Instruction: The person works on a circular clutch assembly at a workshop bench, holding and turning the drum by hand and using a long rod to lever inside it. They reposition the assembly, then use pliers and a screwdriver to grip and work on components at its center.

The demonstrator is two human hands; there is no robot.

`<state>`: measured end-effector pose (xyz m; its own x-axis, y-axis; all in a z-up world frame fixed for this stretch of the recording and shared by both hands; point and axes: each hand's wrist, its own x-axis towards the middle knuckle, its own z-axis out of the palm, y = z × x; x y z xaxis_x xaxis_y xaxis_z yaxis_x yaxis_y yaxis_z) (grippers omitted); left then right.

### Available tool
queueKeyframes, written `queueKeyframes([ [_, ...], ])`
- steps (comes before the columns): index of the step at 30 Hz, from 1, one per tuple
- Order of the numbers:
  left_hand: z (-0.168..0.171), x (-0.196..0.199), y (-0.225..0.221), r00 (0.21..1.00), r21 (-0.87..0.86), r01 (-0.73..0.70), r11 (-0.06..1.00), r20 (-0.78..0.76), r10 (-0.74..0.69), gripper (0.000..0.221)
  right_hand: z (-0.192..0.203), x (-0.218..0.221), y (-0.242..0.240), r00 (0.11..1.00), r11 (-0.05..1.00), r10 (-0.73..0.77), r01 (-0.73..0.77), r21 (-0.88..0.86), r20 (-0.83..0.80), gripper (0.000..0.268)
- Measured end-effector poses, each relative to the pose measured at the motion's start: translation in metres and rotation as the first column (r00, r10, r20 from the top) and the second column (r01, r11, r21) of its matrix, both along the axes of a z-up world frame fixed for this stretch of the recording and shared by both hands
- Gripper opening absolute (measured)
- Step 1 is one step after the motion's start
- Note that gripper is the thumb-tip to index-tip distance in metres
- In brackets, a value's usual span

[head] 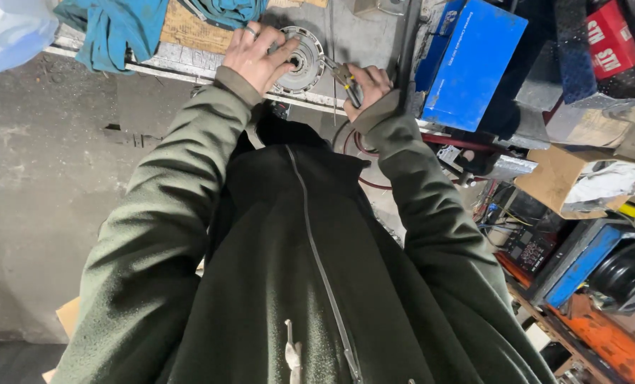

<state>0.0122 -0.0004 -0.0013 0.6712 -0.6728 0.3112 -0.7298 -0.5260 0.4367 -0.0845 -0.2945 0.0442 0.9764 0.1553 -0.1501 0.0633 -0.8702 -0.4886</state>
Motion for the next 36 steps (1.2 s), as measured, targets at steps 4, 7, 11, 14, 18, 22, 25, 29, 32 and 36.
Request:
queueKeyframes([
  [4,-0.006,0.004,-0.007,0.999,-0.055,-0.039,0.998,-0.003,0.039,0.026,0.01,0.002,-0.001,0.993,0.992,0.091,-0.084,-0.092,0.073,0.063],
  [7,-0.007,0.004,-0.011,0.998,-0.067,-0.06,0.996,0.008,0.06,0.022,0.008,0.0,0.002,0.991,0.992,0.12,-0.117,-0.048,0.065,0.063],
  [11,-0.012,0.0,-0.017,0.985,-0.01,-0.155,0.988,0.076,0.155,0.014,-0.009,-0.015,0.006,0.999,0.998,-0.001,-0.001,0.058,0.036,0.059],
  [14,-0.012,0.001,-0.026,0.976,0.069,-0.201,0.977,0.105,0.193,0.016,-0.02,-0.027,0.009,0.99,0.953,-0.115,0.134,0.273,-0.084,0.053],
  [18,-0.014,0.003,-0.037,0.964,0.202,-0.261,0.944,0.1,0.245,0.018,-0.029,-0.039,0.012,0.973,0.86,-0.154,0.218,0.462,-0.171,0.051],
  [22,0.007,0.008,-0.035,0.974,0.165,-0.227,0.96,0.029,0.225,0.022,-0.07,-0.067,0.005,0.945,0.599,-0.121,0.314,0.736,-0.305,0.048],
  [25,0.005,0.01,-0.035,0.976,0.216,-0.18,0.96,-0.079,0.201,0.028,-0.12,-0.096,-0.01,0.77,-0.061,0.093,0.637,0.768,-0.631,0.029],
  [29,-0.014,0.017,-0.033,0.908,0.156,-0.216,0.964,-0.331,0.257,0.023,-0.052,-0.084,0.016,0.688,-0.443,0.542,0.722,0.532,-0.482,0.048],
  [32,-0.003,0.032,-0.033,0.883,0.208,-0.254,0.945,-0.347,0.314,0.021,-0.019,-0.084,0.03,0.659,-0.313,0.593,0.718,0.622,-0.462,0.073],
  [36,-0.013,0.048,-0.04,0.875,0.215,-0.29,0.932,-0.335,0.35,0.017,-0.043,-0.103,0.031,0.646,-0.084,0.58,0.653,0.753,-0.496,0.086],
])
